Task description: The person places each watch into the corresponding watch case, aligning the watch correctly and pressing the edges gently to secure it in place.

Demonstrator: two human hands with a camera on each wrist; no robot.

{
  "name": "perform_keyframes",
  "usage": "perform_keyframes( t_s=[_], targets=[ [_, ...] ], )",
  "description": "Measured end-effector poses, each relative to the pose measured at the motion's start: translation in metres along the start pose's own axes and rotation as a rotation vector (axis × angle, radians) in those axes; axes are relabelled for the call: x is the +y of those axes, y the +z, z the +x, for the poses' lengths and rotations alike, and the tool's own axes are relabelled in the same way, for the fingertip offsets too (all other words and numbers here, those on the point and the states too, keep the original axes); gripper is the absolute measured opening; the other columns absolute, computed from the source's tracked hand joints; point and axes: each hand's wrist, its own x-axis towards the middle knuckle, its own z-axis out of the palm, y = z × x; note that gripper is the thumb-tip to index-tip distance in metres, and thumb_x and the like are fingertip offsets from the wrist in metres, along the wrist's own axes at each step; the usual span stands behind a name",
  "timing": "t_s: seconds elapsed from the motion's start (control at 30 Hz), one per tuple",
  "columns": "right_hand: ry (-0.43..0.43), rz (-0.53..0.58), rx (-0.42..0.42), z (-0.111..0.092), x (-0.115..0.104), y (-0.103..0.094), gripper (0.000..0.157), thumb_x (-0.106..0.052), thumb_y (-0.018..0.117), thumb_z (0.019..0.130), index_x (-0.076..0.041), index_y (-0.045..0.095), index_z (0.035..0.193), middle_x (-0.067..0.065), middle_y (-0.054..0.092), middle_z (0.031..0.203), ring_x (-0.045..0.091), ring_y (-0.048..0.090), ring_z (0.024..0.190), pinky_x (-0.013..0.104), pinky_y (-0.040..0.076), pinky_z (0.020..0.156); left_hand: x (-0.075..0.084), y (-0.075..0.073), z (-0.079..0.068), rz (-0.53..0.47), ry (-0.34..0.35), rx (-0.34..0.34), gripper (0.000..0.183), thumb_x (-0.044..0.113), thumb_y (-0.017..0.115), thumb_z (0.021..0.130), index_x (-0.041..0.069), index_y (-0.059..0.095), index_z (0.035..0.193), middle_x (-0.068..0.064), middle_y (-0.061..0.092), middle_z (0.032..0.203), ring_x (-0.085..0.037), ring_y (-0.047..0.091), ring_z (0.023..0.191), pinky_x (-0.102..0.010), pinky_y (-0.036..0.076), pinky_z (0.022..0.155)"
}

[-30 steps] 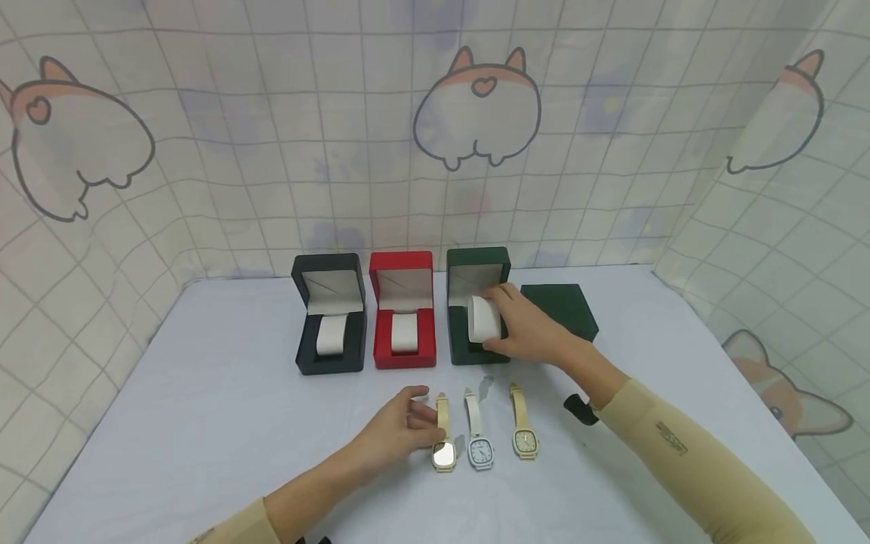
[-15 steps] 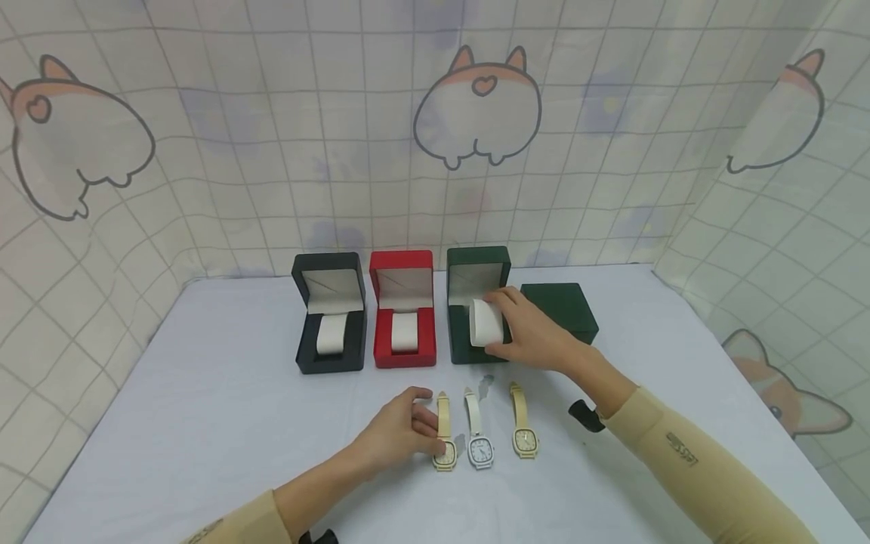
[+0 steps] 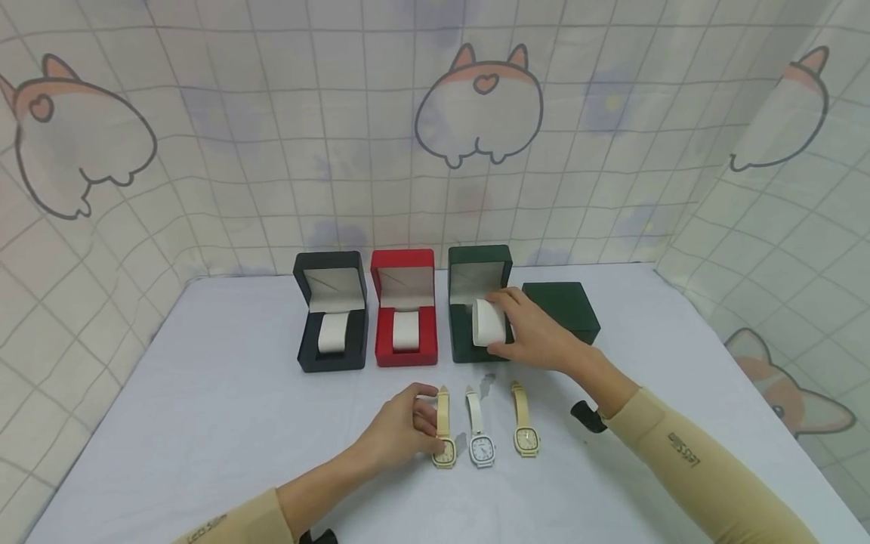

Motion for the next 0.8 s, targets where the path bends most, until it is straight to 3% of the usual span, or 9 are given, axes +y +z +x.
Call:
perform_keyframes(
  t_s=[0.23, 0.6, 0.8],
  targets=[
    [-0.006, 0.007, 0.027, 0.0008, 0.0015, 0.0015, 0.077, -0.019, 0.086, 0.085, 0.001, 0.045, 0.147, 0.020, 0.049, 0.142, 0.032, 0.054, 0.117, 0.049, 0.051, 0.101, -0.0029, 0.0000, -0.0013, -0.046, -0.007, 0.013, 0.075, -0.006, 0.086, 0.077, -0.001, 0.050, 0.143, -0.003, 0.067, 0.098, -0.017, 0.067, 0.087, -0.031, 0.058, 0.078],
    [0.000, 0.056, 0.066, 0.0009, 0.0034, 0.0030, 0.079, -0.017, 0.090, 0.080, 0.003, 0.049, 0.144, 0.020, 0.049, 0.143, 0.033, 0.057, 0.120, 0.043, 0.056, 0.095, -0.0087, -0.0013, -0.0026, -0.054, 0.015, -0.001, 0.046, -0.002, 0.087, 0.078, 0.000, 0.065, 0.119, -0.003, 0.069, 0.097, -0.016, 0.068, 0.086, -0.029, 0.058, 0.078],
    [0.008, 0.094, 0.077, -0.0023, 0.0046, 0.0028, 0.079, -0.016, 0.091, 0.079, 0.002, 0.049, 0.144, 0.020, 0.050, 0.142, 0.033, 0.058, 0.118, 0.044, 0.056, 0.095, -0.0091, -0.0018, -0.0042, 0.017, 0.057, -0.017, 0.040, -0.001, 0.086, 0.080, 0.003, 0.067, 0.115, -0.001, 0.067, 0.094, -0.016, 0.066, 0.085, -0.027, 0.056, 0.073]
  ],
)
